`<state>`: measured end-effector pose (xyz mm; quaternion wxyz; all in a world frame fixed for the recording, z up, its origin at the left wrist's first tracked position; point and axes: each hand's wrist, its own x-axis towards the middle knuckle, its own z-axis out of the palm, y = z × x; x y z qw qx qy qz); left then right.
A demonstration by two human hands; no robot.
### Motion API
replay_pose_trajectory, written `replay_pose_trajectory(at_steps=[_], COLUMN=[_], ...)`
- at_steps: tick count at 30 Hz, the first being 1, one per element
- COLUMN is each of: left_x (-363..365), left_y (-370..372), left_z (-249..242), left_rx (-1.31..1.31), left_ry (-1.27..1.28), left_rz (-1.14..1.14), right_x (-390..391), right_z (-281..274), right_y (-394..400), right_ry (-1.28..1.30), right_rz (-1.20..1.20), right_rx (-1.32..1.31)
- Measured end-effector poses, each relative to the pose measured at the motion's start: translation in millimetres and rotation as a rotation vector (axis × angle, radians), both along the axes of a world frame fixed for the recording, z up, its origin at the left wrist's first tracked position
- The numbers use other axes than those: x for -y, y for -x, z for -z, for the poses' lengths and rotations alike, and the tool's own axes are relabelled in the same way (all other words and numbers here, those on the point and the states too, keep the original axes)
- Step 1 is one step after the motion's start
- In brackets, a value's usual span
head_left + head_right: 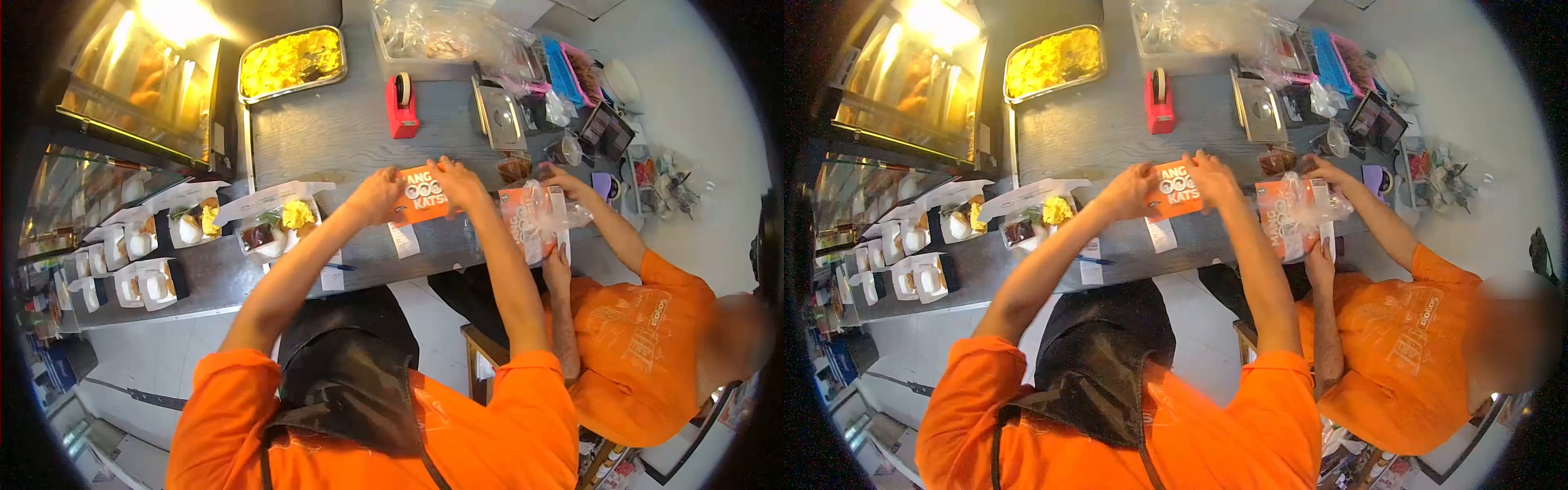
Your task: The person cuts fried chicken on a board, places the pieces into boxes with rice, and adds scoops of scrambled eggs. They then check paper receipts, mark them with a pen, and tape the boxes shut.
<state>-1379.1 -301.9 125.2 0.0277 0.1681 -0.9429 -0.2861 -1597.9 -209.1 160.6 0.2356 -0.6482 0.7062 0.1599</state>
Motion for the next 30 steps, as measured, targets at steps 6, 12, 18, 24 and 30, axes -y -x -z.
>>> replay_pose_trajectory(at_steps=[6,12,18,24,30], left_x=[18.4,2.8,9.0,-9.0,-14.6], left_y=[-23.1,-36.6,-50.2,-57.6,-56.1], left_z=[-13.0,-17.7,-9.7,3.2,14.5], left_rx=[0.302,0.371,0.378,0.294,0.202], left_ry=[0.011,0.381,0.400,0.533,0.509], left_rz=[0.148,0.246,0.330,0.265,0.184], right_x=[4.3,16.3,9.8,-30.5,-62.7], right_z=[2.9,-16.9,-22.9,33.5,44.2], right_y=[-40.7,-59.2,-33.2,-27.4,-54.3], right_ry=[0.155,0.003,-0.034,0.332,0.533], right_rz=[-0.292,-0.578,-0.550,-0.670,-0.452], right_rx=[-0.013,0.019,0.174,-0.069,-0.090])
